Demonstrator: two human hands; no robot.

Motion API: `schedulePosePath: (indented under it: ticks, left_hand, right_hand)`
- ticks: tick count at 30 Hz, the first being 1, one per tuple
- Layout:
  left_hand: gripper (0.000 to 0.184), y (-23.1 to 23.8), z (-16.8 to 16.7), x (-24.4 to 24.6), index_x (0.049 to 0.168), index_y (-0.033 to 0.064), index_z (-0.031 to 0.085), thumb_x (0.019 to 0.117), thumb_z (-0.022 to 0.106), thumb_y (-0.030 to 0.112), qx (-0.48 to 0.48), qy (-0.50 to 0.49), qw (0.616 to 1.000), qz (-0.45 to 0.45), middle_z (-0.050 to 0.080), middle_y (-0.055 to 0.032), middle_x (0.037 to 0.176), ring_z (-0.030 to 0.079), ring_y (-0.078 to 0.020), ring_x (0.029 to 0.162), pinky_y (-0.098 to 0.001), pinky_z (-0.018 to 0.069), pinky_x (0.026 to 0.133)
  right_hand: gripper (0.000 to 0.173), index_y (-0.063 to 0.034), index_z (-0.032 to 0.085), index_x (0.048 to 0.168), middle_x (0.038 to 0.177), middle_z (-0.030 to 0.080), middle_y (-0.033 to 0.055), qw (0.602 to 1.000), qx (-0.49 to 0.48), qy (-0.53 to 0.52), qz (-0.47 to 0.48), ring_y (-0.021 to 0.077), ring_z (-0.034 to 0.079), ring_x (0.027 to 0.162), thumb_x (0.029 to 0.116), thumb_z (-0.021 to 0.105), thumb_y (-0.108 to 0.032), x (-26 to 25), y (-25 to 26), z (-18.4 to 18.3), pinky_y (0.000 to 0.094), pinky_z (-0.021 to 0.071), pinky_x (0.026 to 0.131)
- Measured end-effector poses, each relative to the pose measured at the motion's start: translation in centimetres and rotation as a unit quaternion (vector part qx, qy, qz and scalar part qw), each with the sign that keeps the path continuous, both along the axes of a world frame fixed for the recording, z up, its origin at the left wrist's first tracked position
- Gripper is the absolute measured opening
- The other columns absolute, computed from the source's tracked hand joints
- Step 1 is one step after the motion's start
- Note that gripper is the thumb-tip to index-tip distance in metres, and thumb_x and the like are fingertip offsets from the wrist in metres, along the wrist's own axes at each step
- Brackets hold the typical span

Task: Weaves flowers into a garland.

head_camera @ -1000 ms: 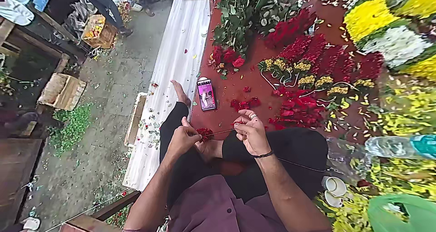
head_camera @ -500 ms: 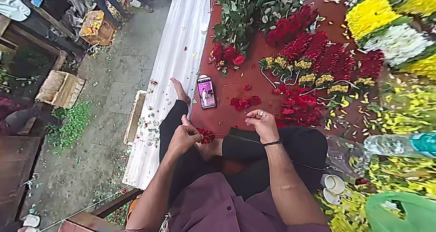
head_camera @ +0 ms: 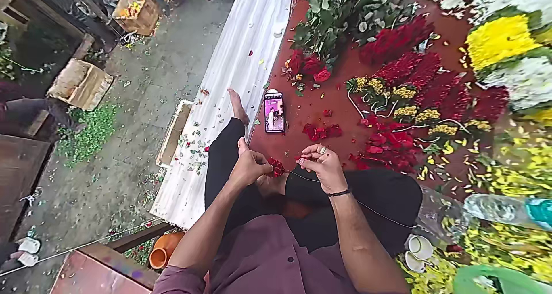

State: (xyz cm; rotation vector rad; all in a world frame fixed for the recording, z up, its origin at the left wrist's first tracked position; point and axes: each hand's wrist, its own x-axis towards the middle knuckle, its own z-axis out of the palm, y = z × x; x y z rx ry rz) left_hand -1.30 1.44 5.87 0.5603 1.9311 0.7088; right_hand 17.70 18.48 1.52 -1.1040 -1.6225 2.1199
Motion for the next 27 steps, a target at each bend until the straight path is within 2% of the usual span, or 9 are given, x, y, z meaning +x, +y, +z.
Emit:
schedulePosePath:
  ticks: [8,12,15,18,20,23,27]
  left_hand:
    - [0.017,1.0,-0.3,0.2,0.077,0.0132,0.077,0.0838,0.081,0.028,0.011,-0.005,1.0,-0.004,0.072,0.0014,0.072,0.066,-0.0103,0.067,-0.0403,0.0554,0.067]
    - [0.019,1.5,-0.8,0.5,0.075,0.0131,0.075,0.0848,0.081,0.029,0.03,0.001,0.999,-0.027,0.067,0.0014,0.066,0.062,-0.0101,0.06,-0.0382,0.0531,0.061]
    - [0.014,1.7,-0.7,0.7,0.082,0.0137,0.078,0.088,0.08,0.026,0.036,-0.01,0.998,-0.051,0.071,0.0012,0.072,0.065,-0.0094,0.065,-0.0382,0.0557,0.066]
    - [0.008,1.9,-0.5,0.8,0.091,0.0133,0.08,0.0898,0.076,0.02,0.037,-0.022,0.996,-0.074,0.075,0.0008,0.081,0.07,-0.0097,0.075,-0.0387,0.0593,0.074]
    - [0.009,2.1,-0.3,1.0,0.095,0.0125,0.08,0.0905,0.075,0.018,0.038,-0.03,0.995,-0.086,0.076,0.0,0.084,0.07,-0.01,0.077,-0.039,0.0594,0.075]
    - [0.013,2.2,-0.1,1.2,0.098,0.0127,0.08,0.0882,0.072,0.018,0.051,-0.026,0.992,-0.111,0.075,0.0004,0.082,0.068,-0.0093,0.073,-0.0382,0.058,0.071]
    - [0.016,2.2,-0.2,1.4,0.096,0.0132,0.081,0.0899,0.078,0.028,0.073,-0.03,0.99,-0.118,0.074,0.0014,0.081,0.067,-0.0077,0.071,-0.0356,0.0576,0.07]
  right_hand:
    - [0.034,0.0001,0.066,0.105,0.081,0.072,0.0113,1.0,-0.019,0.011,-0.001,0.0164,0.066,0.063,0.0758,0.08,0.008,0.1,0.2,0.6,0.0292,0.0569,0.058]
    - [0.036,-0.0011,0.065,0.105,0.081,0.072,0.011,0.999,-0.027,0.017,-0.013,0.017,0.067,0.063,0.0746,0.08,0.009,0.4,0.6,0.5,0.0299,0.0577,0.057]
    - [0.036,-0.0017,0.063,0.106,0.08,0.071,0.0109,0.999,-0.041,0.027,0.001,0.016,0.065,0.061,0.0746,0.08,0.007,0.2,0.3,1.2,0.0281,0.0552,0.054]
    - [0.038,-0.0019,0.061,0.108,0.078,0.072,0.0105,0.996,-0.062,0.022,0.055,0.0142,0.064,0.057,0.0756,0.08,0.005,-0.5,-0.8,2.7,0.0253,0.0519,0.05]
    - [0.04,-0.0018,0.06,0.109,0.078,0.072,0.0103,0.995,-0.042,0.001,0.086,0.0156,0.064,0.056,0.0758,0.081,0.004,-0.8,-1.6,2.8,0.0267,0.0533,0.05]
    - [0.04,-0.0029,0.062,0.108,0.075,0.071,0.009,0.996,0.013,-0.036,0.085,0.0175,0.065,0.055,0.0748,0.083,0.001,-1.1,-2.2,1.8,0.0303,0.0558,0.05]
    - [0.043,-0.0048,0.062,0.109,0.073,0.07,0.0061,0.993,0.038,-0.069,0.085,0.0148,0.062,0.053,0.0731,0.086,-0.002,-0.9,-2.0,1.6,0.0286,0.0531,0.048]
